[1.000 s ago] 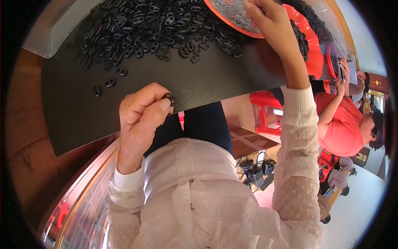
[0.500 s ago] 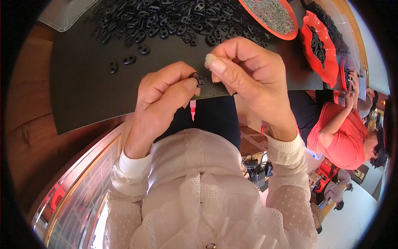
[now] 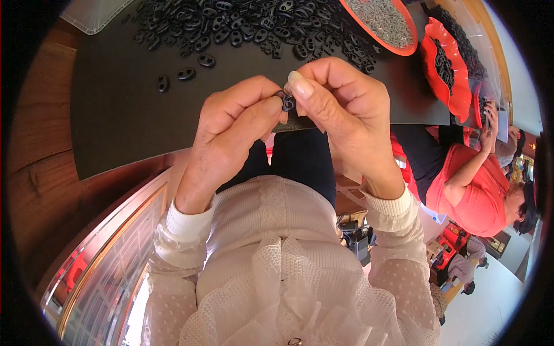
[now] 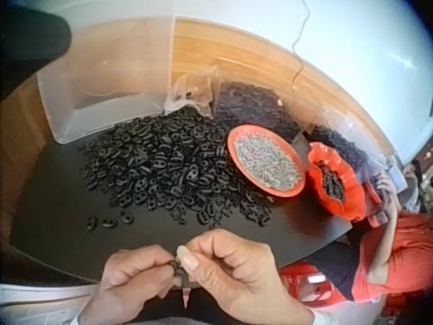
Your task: The person assembles plastic cord locks by picking up components and springs from the table and dishes, inserting the springs into the plastic pieces, and fitting the parts together by hand.
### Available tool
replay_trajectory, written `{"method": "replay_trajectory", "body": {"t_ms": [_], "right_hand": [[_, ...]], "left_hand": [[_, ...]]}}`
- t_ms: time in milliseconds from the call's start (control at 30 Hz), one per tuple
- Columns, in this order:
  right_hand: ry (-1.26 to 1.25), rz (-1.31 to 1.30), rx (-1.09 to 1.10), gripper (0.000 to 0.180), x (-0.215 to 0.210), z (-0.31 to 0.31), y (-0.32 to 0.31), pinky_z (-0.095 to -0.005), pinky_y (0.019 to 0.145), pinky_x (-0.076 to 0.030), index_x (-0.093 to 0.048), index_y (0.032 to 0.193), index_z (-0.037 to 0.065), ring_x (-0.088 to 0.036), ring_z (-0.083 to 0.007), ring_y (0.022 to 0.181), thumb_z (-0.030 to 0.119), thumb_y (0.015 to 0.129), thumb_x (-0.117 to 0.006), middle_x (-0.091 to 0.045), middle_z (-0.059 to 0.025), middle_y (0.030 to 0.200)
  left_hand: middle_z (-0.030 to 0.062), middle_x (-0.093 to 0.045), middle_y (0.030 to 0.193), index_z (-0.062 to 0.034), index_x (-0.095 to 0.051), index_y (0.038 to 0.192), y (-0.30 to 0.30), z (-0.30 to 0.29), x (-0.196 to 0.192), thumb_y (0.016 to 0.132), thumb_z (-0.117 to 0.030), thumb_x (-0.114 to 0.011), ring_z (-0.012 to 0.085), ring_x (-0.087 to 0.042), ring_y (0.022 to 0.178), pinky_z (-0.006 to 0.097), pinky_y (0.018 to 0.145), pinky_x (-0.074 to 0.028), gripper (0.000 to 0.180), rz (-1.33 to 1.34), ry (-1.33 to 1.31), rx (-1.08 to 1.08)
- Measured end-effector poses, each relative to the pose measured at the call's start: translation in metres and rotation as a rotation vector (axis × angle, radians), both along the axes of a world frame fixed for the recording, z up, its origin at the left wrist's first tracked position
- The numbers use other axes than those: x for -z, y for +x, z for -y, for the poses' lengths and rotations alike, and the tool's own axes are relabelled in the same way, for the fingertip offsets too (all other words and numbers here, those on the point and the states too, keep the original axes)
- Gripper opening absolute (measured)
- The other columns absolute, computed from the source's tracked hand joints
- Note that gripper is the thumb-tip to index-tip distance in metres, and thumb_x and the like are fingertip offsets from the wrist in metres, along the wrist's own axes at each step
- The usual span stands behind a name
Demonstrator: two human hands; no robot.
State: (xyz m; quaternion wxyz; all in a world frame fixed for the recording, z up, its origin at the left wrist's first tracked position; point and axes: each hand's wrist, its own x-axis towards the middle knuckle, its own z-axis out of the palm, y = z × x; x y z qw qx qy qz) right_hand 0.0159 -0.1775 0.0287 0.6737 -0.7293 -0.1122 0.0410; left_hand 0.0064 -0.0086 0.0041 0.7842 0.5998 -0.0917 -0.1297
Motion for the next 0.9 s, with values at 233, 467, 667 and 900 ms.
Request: {"method": "replay_trajectory", "body": {"t_ms": [233, 467, 667, 900], "right_hand": [[-0.133, 0.183, 0.022, 0.015, 0.003, 0.003, 0.001, -0.0233, 0.052, -0.04, -0.058, 0.086, -0.001, -0.047, -0.0064, 0.058, 0.013, 0.091, -0.062, -0.053, -0.0026, 0.065], [-0.239, 0.256, -0.054, 0.015, -0.002, 0.006, 0.004, -0.0292, 0.049, -0.04, -0.055, 0.082, 0.0, -0.046, -0.0171, 0.052, 0.011, 0.09, -0.061, -0.051, -0.01, 0.062], [-0.326, 0.249, -0.068, 0.018, -0.011, 0.003, 0.003, -0.0335, 0.048, -0.04, -0.054, 0.079, 0.0, -0.049, -0.0238, 0.05, 0.013, 0.09, -0.061, -0.05, -0.0128, 0.06], [-0.403, 0.299, -0.069, 0.02, -0.009, 0.003, 0.004, -0.0364, 0.046, -0.039, -0.053, 0.076, 0.0, -0.052, -0.0312, 0.049, 0.013, 0.089, -0.06, -0.051, -0.0157, 0.06]], "left_hand": [[-0.001, -0.055, 0.069, 0.0013, -0.058, 0.082, 0.001, 0.0, -0.004, 0.089, -0.006, -0.053, 0.0037, -0.046, 0.059, 0.021, 0.051, -0.037, 0.011, 0.014, 0.047, -0.005], [0.0, -0.055, 0.069, 0.0013, -0.057, 0.081, 0.0, 0.0, -0.002, 0.089, -0.005, -0.053, 0.0042, -0.046, 0.059, 0.021, 0.051, -0.037, 0.011, 0.032, 0.046, 0.006], [0.0006, -0.055, 0.068, 0.0017, -0.057, 0.081, 0.0, -0.001, -0.001, 0.089, -0.005, -0.053, 0.0047, -0.048, 0.059, 0.022, 0.052, -0.038, 0.011, 0.046, 0.049, 0.016], [0.0017, -0.056, 0.068, 0.0017, -0.057, 0.081, 0.0, 0.002, -0.002, 0.089, -0.005, -0.052, 0.0054, -0.048, 0.06, 0.023, 0.053, -0.04, 0.012, 0.044, 0.064, 0.016]]}}
